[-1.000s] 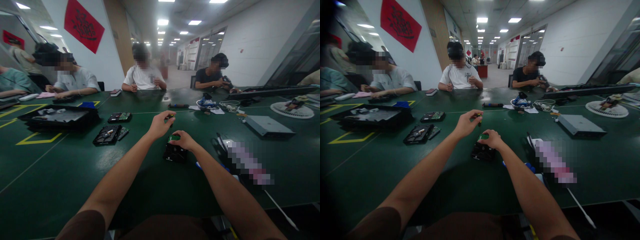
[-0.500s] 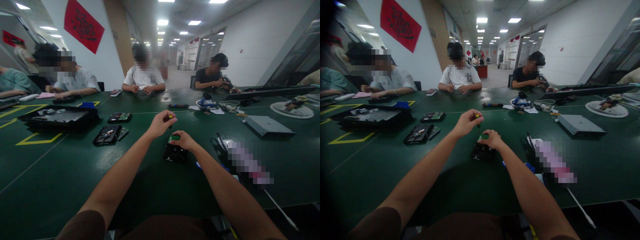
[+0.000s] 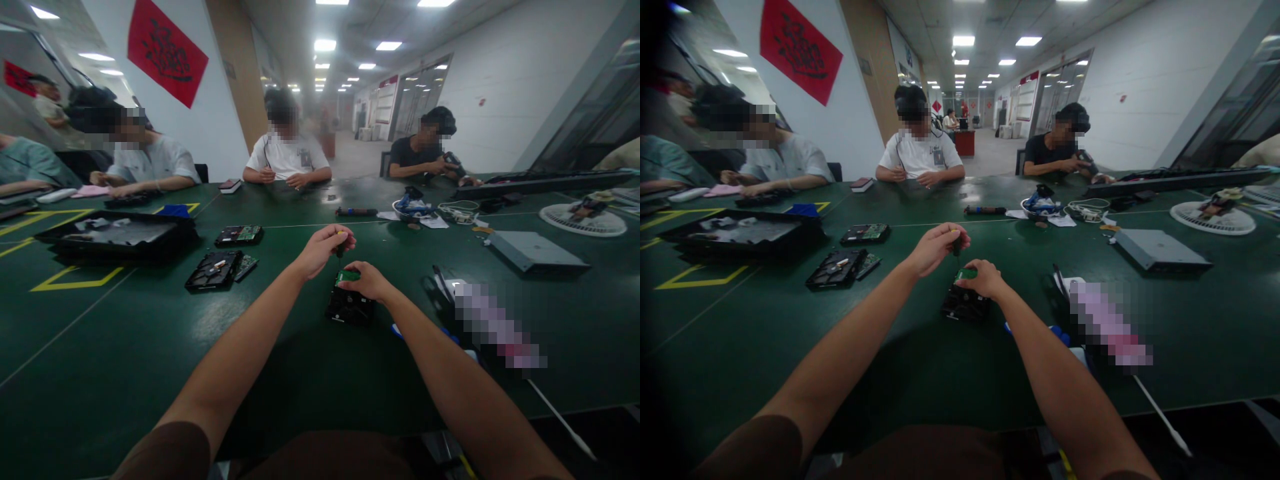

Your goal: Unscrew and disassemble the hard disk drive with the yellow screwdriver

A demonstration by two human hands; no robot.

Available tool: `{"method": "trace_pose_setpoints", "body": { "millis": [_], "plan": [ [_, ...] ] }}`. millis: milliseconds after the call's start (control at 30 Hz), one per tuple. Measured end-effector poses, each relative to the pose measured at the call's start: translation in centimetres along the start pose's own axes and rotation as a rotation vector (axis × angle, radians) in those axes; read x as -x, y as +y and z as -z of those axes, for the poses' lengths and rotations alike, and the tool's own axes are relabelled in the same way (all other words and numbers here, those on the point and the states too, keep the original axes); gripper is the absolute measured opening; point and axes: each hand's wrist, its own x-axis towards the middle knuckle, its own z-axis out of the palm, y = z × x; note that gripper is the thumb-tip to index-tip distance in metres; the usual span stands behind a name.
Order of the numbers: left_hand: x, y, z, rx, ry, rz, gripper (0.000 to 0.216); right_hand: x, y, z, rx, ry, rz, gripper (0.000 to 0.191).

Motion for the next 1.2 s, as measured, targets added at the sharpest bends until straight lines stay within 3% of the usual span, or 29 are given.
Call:
{"method": "trace_pose_setpoints", "body": {
  "millis": [467,833,1200],
  "plan": [
    [0.1,-0.1,-0.9,0.057,0.058,0.056,0.011,0.0,-0.1,0.1,-0.001,0.011,0.001,0.052],
    [-0.2,0.2,0.1,-0.106,0.059,0.089,0.025,-0.1,0.3,-0.1,-0.007,0.005,0.006,0.051],
    [0.1,-0.1,-0.9,0.131,0.190,0.136,0.019,-0.3,0.6,-0.2,-0.041,-0.006,0.018,0.051]
  ]
}}
